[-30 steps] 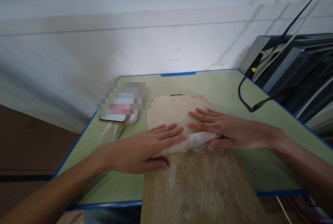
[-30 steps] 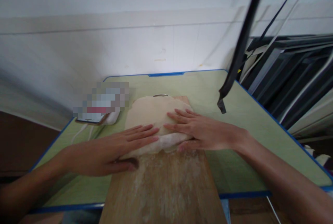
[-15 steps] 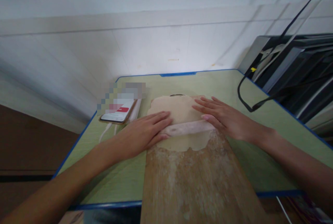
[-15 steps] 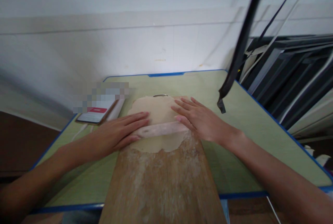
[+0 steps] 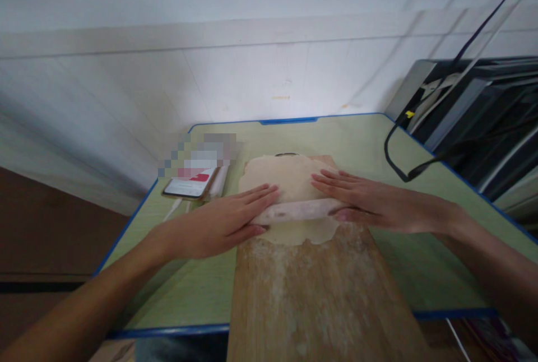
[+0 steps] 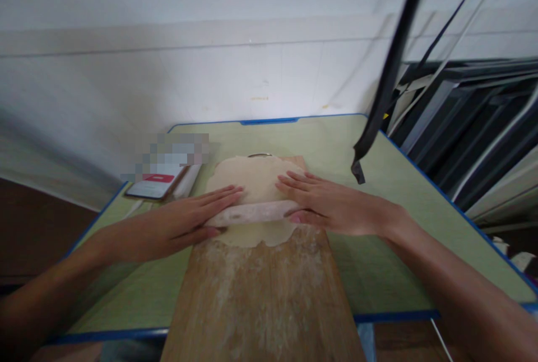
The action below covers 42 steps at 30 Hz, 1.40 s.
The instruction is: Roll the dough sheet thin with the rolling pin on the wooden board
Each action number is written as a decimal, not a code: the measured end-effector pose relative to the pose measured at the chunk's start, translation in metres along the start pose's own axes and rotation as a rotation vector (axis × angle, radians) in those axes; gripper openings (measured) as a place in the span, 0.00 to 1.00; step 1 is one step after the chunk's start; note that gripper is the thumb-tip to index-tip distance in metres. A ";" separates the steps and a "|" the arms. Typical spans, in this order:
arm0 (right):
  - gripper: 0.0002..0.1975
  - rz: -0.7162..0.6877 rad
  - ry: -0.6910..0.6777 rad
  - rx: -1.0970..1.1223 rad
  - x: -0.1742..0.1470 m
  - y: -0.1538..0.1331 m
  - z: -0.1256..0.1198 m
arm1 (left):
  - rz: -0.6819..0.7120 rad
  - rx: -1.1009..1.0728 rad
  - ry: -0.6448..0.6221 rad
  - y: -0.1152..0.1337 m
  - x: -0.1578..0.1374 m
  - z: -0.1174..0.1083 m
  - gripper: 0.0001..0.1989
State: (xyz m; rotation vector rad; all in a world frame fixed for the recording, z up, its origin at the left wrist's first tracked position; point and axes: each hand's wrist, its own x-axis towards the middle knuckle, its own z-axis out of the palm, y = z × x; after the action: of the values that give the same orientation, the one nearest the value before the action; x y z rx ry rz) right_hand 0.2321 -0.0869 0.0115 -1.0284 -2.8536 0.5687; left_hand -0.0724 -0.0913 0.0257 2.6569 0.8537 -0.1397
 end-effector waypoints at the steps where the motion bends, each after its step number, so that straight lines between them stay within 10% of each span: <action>1: 0.34 -0.004 -0.018 0.001 -0.001 -0.001 0.001 | 0.015 -0.013 -0.017 0.001 -0.001 -0.001 0.29; 21: 0.34 -0.178 -0.173 0.149 0.007 -0.019 0.004 | 0.170 -0.175 -0.094 0.010 0.001 0.003 0.32; 37: 0.26 0.128 0.341 -0.043 0.012 0.002 0.013 | -0.118 0.052 0.262 -0.015 0.012 0.007 0.25; 42: 0.28 0.111 0.226 -0.058 0.010 0.005 0.010 | -0.130 0.029 0.227 -0.018 0.011 0.005 0.27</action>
State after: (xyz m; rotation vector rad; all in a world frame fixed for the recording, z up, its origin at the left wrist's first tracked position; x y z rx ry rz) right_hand 0.2255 -0.0801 0.0001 -1.1836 -2.6432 0.3525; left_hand -0.0740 -0.0730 0.0133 2.6784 1.1036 0.1219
